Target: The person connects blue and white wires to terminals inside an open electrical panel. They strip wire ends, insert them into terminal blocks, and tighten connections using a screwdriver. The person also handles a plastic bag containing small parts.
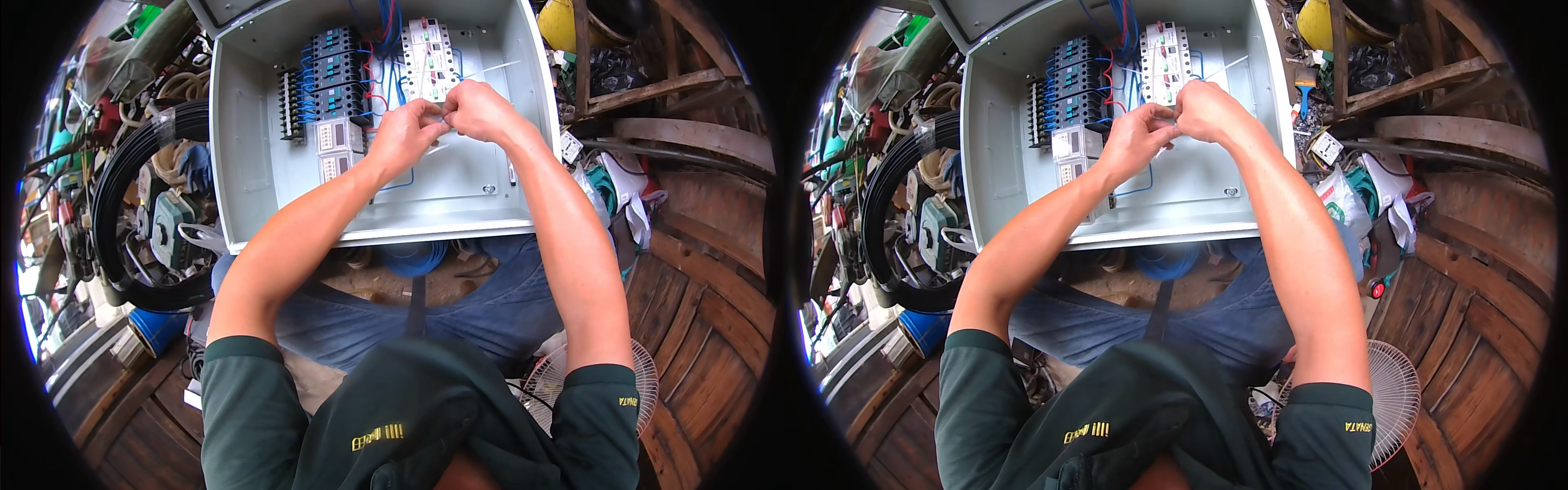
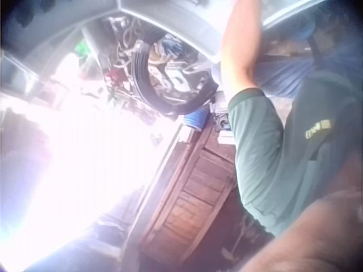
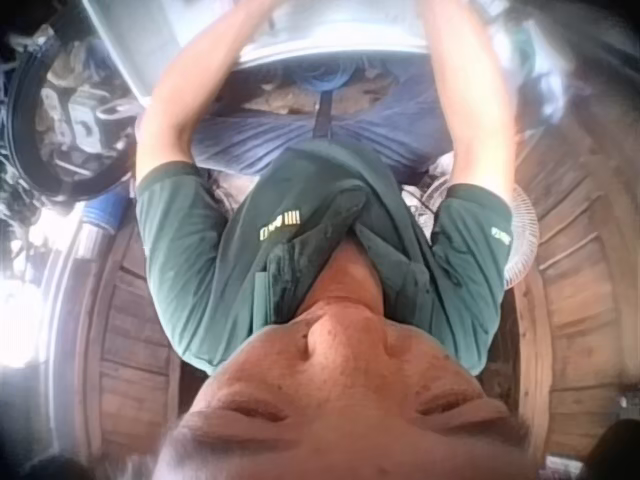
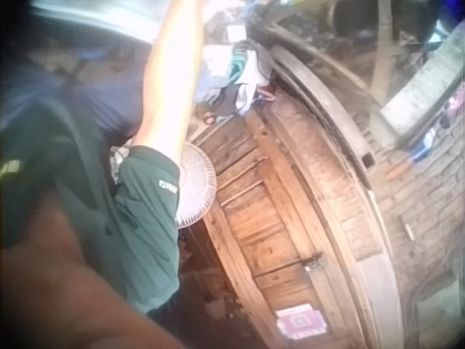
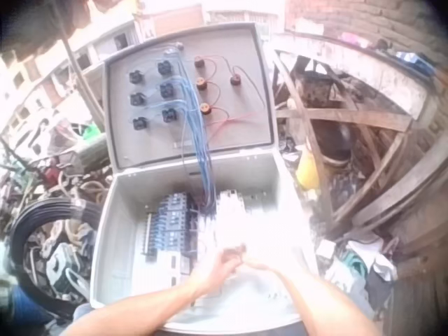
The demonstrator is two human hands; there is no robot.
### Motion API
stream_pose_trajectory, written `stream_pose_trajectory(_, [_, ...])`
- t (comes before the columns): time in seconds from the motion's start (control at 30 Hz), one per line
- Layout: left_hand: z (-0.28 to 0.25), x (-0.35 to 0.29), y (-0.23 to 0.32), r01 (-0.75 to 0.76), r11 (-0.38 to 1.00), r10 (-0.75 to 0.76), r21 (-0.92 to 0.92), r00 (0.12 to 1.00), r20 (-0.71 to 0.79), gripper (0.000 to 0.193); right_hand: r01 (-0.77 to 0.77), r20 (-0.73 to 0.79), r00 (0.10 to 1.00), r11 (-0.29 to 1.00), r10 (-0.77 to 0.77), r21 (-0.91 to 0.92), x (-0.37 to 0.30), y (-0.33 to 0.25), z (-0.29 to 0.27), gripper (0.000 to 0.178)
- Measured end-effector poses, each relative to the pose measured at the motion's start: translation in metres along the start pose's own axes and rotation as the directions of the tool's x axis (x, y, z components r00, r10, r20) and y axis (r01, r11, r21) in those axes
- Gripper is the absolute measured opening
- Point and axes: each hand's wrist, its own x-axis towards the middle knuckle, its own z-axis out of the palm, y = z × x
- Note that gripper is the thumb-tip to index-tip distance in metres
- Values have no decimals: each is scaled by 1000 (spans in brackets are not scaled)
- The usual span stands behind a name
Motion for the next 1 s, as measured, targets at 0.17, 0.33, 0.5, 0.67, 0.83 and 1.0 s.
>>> stream_pose_trajectory(0.17, [-3,0,2,-14,1000,14,-26,1000,-7,24,21,18,1000,997,-19,-77,-7,-13,-8,16])
stream_pose_trajectory(0.33, [-3,9,-2,90,966,-75,-243,995,73,17,88,33,996,969,-82,-233,-14,-27,-11,19])
stream_pose_trajectory(0.5, [-3,16,-7,126,982,-118,-143,991,63,12,121,-34,990,949,-137,-292,-16,-33,-18,21])
stream_pose_trajectory(0.67, [-1,18,-3,132,991,-132,-36,991,17,16,123,-156,975,972,-155,-199,-10,-23,-25,15])
stream_pose_trajectory(0.83, [6,15,-7,28,962,-17,271,999,-41,17,183,-213,951,964,-223,-191,-14,-28,-32,16])
stream_pose_trajectory(1.0, [8,16,-8,23,915,-10,404,999,-33,20,174,-176,965,978,-193,-118,-22,-35,-35,14])
